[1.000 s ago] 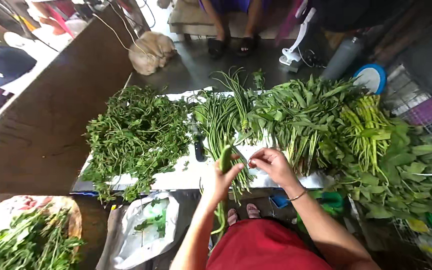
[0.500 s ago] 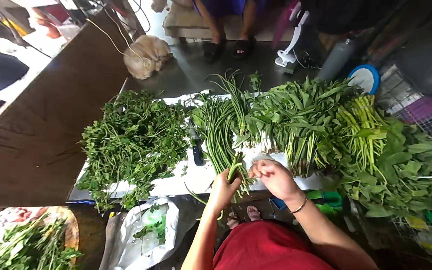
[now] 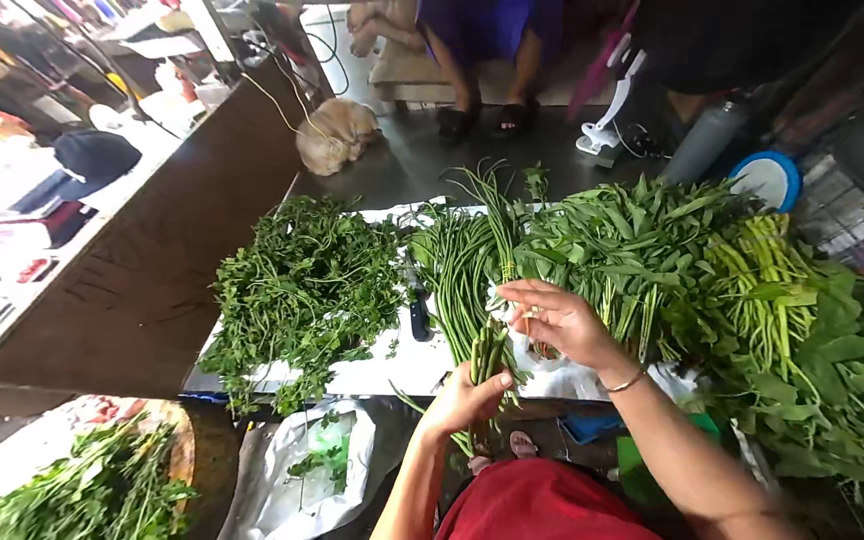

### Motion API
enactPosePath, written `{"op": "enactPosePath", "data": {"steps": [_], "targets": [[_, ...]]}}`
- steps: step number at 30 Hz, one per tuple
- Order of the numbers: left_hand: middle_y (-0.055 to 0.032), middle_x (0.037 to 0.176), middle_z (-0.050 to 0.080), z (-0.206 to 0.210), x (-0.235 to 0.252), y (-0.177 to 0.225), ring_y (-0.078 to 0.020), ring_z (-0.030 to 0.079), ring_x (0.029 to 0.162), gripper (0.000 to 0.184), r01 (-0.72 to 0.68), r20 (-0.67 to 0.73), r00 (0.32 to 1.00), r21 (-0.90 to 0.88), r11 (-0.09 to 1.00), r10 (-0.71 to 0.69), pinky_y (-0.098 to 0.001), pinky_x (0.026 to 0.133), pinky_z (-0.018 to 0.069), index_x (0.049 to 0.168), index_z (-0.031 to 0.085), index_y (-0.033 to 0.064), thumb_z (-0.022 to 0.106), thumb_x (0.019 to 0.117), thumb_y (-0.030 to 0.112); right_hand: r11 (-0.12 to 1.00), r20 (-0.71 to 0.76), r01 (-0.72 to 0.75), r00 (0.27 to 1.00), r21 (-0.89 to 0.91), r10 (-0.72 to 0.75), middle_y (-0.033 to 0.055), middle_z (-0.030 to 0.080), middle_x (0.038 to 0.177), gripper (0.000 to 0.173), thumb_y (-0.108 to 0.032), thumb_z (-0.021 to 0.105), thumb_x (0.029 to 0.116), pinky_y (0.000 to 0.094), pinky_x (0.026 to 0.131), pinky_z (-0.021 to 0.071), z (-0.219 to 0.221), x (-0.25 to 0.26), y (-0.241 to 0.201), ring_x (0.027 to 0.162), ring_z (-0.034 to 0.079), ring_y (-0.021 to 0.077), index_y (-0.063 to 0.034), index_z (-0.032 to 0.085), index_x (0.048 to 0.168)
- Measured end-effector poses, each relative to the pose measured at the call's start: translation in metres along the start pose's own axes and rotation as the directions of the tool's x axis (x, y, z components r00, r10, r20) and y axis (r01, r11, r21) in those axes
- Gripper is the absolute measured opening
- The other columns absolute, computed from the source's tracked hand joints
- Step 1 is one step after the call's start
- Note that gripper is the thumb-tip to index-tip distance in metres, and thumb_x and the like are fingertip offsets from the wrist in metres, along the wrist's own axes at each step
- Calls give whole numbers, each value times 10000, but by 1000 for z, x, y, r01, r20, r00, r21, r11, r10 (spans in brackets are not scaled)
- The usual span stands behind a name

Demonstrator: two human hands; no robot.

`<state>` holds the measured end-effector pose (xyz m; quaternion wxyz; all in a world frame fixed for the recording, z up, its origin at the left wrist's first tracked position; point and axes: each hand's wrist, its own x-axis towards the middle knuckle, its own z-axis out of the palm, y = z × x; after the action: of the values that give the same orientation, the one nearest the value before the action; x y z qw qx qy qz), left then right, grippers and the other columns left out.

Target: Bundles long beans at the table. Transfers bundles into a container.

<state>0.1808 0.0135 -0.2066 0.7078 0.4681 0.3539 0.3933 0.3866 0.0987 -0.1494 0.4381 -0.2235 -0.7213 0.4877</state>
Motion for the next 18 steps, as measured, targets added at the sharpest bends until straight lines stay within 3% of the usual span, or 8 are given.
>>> {"op": "enactPosePath", "data": {"steps": [2,4,6,9,14,18], "targets": [[127,553,495,3,0,5,22,439,436,144,-3,35,999,13,1000,2,-156,422,373,897,643,182,660,970,305,983,164,48,986,-178,-18,69,698,1184,351,-249,717,953,165,712,515,-1,18,-12,899,628,30,-57,730,1247],[127,546,493,4,1,9,23,438,432,145,-13,39,999,21,1000,13,-156,423,371,877,642,180,641,979,283,961,309,65,951,-267,22,69,714,1111,286,-215,717,955,183,748,510,1,29,-19,903,628,51,-57,756,1190],[126,543,493,4,1,11,22,437,430,144,-15,12,1000,9,1000,15,-157,421,371,876,643,175,639,979,276,945,375,59,924,-322,70,64,712,1048,195,-208,701,968,215,777,519,5,34,-22,896,634,69,-47,763,1060],[121,535,490,2,1,12,15,443,425,139,-15,-61,998,-26,1000,13,-162,421,378,857,629,175,649,962,265,932,377,48,921,-358,97,78,708,1029,188,-209,685,976,241,775,518,8,36,-23,886,637,90,-27,732,991],[103,540,491,0,2,10,-1,454,430,117,-30,-114,993,-40,999,25,-172,433,396,868,615,152,637,960,221,941,333,22,938,-336,97,83,711,1130,186,-203,664,994,215,864,553,9,34,-22,1014,671,80,-29,722,1018],[111,541,471,1,6,8,6,438,434,155,-55,-116,992,-34,998,51,-168,429,378,844,591,167,613,983,232,961,289,-35,950,-275,117,65,710,1141,175,-179,659,994,188,831,556,6,32,-20,970,671,48,-22,719,1044]]}}
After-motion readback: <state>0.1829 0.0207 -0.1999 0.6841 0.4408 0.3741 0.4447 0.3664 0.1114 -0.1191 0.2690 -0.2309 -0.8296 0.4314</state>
